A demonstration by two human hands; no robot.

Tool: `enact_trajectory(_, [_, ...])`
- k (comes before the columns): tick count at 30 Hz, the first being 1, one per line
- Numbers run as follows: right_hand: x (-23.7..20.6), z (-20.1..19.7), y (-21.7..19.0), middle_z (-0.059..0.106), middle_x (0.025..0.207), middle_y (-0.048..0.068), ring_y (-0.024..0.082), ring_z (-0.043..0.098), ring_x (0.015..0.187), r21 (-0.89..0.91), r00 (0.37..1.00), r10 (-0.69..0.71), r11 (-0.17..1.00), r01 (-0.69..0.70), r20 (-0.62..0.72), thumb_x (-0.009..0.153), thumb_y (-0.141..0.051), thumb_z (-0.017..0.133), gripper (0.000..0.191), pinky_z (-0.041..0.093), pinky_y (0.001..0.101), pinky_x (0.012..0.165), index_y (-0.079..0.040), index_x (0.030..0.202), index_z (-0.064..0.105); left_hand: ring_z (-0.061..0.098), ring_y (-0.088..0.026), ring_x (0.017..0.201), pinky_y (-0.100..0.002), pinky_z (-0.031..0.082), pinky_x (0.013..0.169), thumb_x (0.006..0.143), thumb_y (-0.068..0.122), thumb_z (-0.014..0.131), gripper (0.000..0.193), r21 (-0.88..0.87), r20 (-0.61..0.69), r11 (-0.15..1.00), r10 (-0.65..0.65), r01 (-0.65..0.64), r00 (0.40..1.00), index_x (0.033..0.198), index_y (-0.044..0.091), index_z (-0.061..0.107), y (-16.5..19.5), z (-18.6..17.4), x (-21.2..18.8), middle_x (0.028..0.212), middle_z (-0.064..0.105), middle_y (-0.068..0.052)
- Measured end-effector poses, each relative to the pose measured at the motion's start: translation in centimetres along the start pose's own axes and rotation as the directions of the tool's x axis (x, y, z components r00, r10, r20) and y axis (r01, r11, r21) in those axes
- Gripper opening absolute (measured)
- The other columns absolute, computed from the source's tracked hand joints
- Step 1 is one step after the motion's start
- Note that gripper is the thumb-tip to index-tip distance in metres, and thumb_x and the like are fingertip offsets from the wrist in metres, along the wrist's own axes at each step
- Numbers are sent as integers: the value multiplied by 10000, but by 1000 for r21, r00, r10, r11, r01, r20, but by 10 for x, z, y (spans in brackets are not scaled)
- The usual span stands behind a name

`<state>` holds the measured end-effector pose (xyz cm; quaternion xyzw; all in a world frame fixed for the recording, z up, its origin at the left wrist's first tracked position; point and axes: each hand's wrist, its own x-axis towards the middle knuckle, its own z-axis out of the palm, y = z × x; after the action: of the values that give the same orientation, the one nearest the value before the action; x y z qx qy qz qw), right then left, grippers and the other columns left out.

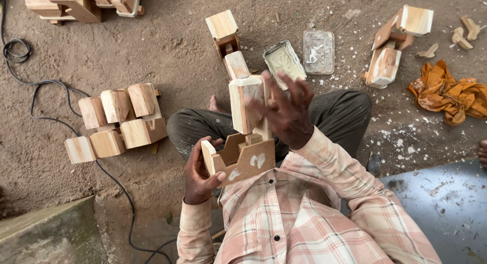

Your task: The person sits on the ground and applies white glue to small wooden blocks using their fingers. They repeatedly dip fingers into a container of glue and spread it onto the surfaces of the blocks, handling them one at a time.

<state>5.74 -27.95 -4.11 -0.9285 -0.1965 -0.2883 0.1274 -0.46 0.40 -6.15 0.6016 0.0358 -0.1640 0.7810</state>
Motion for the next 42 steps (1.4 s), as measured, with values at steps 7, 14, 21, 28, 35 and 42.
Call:
enact_trajectory(7, [-3, -5, -12, 447, 1622, 111, 348, 365, 1478, -258, 990, 141, 957, -133, 14, 1084, -120, 599, 373, 253, 559, 1173, -222, 1437, 665, 614, -312, 1285, -455, 508, 1094, 608, 372, 901, 1077, 49, -15, 999, -16, 16, 1000, 1503, -7, 437, 2, 6, 2, 1394, 611, -221])
enact_trajectory(14, [-4, -8, -19, 434, 1623, 125, 350, 351, 1488, -197, 984, 178, 966, -169, 30, 988, 5, 554, 518, 266, 559, 1180, -179, 1464, 643, 606, -301, 1288, -432, 493, 1104, 637, 374, 894, 1065, 72, 5, 997, -4, 3, 1000, 1515, -13, 430, 3, 8, 1, 1413, 607, -223])
enact_trajectory(21, [-2, -5, -25, 407, 1627, 183, 387, 350, 1495, -25, 961, 272, 962, -271, 49, 996, -24, 568, 475, 276, 558, 1186, -43, 1470, 588, 603, -317, 1290, -453, 498, 1104, 625, 355, 905, 1071, 29, -22, 1000, 1, 0, 1000, 1501, -33, 426, 2, 11, 0, 1407, 591, -238])
enact_trajectory(28, [-36, -1, -24, 432, 1593, 227, 391, 366, 1493, 202, 951, 305, 930, -307, 42, 1008, -39, 518, 376, 263, 536, 1224, -39, 1368, 625, 639, -328, 1261, -453, 553, 1074, 643, 383, 895, 1066, 106, -25, 994, 21, -19, 999, 1505, -26, 420, -4, 10, 3, 1396, 605, -241])
enact_trajectory(35, [-73, 61, 77, 490, 1576, 157, 369, 431, 1457, 202, 856, 517, 840, -504, -13, 1035, -53, 558, 322, 320, 488, 1229, -78, 1320, 707, 624, -316, 1261, -444, 528, 1081, 675, 325, 890, 1038, 33, -69, 999, 15, -13, 997, 1526, -14, 402, 3, 2, -2, 1441, 570, -226])
enact_trajectory(42, [-89, 151, 147, 404, 1591, 173, 405, 330, 1441, -127, 724, 636, 768, -628, 266, 881, 4, 598, 485, 254, 629, 1069, -226, 1280, 751, 595, -308, 1305, -447, 498, 1110, 680, 282, 870, 1017, -21, -90, 1000, -4, 2, 996, 1531, -24, 404, 7, 1, -6, 1453, 563, -222])
